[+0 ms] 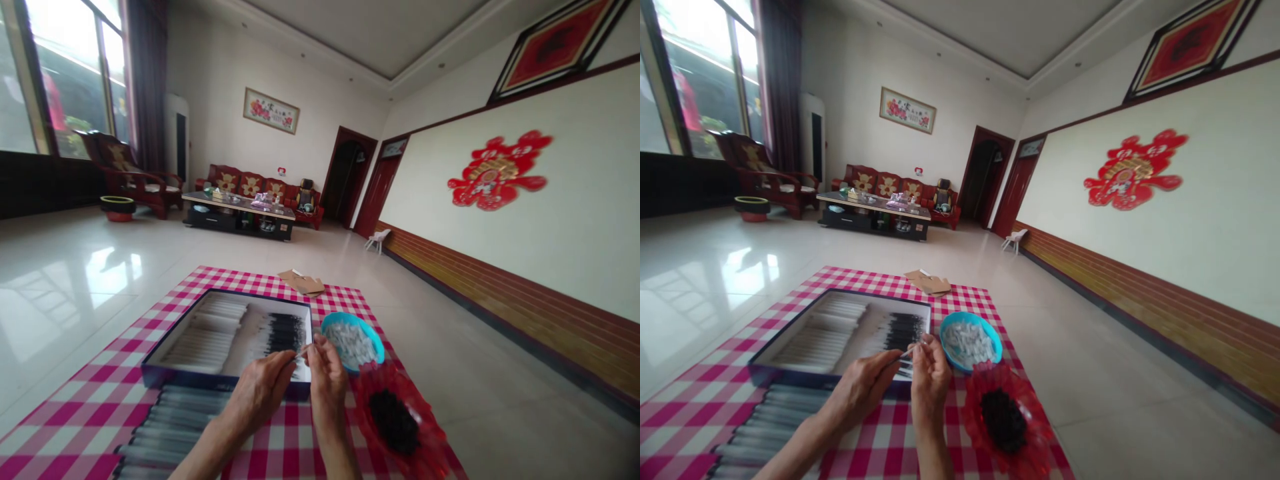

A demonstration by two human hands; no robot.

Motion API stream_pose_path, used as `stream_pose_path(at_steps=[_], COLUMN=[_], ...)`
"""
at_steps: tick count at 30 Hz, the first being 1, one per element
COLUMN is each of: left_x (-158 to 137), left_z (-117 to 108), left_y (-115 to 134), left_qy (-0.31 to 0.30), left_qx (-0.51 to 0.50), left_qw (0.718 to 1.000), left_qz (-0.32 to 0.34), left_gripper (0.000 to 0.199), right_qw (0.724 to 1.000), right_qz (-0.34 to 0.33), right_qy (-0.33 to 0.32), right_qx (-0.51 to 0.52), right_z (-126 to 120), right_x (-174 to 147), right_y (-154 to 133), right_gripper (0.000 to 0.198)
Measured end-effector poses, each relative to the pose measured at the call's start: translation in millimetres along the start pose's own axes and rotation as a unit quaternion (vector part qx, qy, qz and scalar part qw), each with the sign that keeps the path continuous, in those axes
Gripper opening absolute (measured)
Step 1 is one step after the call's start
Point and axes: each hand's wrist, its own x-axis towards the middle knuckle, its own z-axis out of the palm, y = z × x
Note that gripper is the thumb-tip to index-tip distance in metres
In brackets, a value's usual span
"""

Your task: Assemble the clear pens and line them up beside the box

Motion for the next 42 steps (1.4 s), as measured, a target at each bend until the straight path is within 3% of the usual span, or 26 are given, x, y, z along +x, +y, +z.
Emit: stream_pose_path(at_steps=[6, 11, 13, 16, 18, 19, 22, 24, 31, 35, 40, 42], left_x=[0.1, 0.5, 0.3, -0.5, -1.3, -1.6, -2.2, -2.2, -3.5, -5.9, -7.6, -7.7], left_z=[0.7, -1.9, -2.6, -1.7, -0.3, 0.3, 0.5, -0.5, 1.6, 9.1, 14.3, 14.1], left_y=[1.6, 2.4, 3.7, 6.3, 8.0, 8.8, 11.4, 13.4, 17.8, 16.9, 20.4, 23.2], left_qy=[0.026, 0.055, 0.061, 0.058, 0.051, 0.046, 0.027, 0.018, -0.013, -0.015, -0.003, -0.007], left_qx=[0.020, 0.032, 0.038, 0.039, 0.033, 0.029, 0.020, 0.018, 0.025, 0.015, -0.004, -0.011], left_qw=[0.999, 0.998, 0.997, 0.997, 0.998, 0.998, 0.999, 0.999, 0.999, 0.999, 1.000, 1.000], left_qz=[-0.013, -0.007, 0.005, 0.026, 0.032, 0.032, 0.027, 0.024, 0.021, 0.027, 0.020, 0.020], left_gripper=[0.023, 0.027, 0.028, 0.028, 0.026, 0.025, 0.025, 0.025, 0.026, 0.026, 0.023, 0.020], right_qw=[0.999, 0.979, 0.966, 0.938, 0.898, 0.863, 0.833, 0.822, 0.770, 0.756, 0.761, 0.803], right_qz=[-0.005, -0.084, -0.114, -0.129, -0.121, -0.106, -0.080, -0.071, -0.074, -0.080, -0.095, -0.094], right_qy=[-0.007, -0.091, -0.107, -0.100, -0.084, -0.096, -0.115, -0.133, -0.147, -0.132, -0.107, -0.097], right_qx=[-0.053, -0.159, -0.206, -0.306, -0.415, -0.485, -0.535, -0.550, -0.616, -0.635, -0.633, -0.580], right_z=[7.9, -2.3, -23.8, -78.0, -121.1, -141.5, -185.7, -197.2, -182.2, -179.1, -176.0, -164.7], right_x=[-4.2, -8.6, -2.8, 14.9, 28.0, 33.5, 41.8, 41.0, 33.6, 33.3, 33.7, 30.5], right_y=[9.0, -21.4, -36.8, -48.1, -45.7, -42.2, -28.7, -20.6, -3.7, 1.6, -10.0, -21.6], right_gripper=[0.026, 0.024, 0.020, 0.018, 0.019, 0.020, 0.016, 0.015, 0.011, 0.015, 0.015, 0.014])
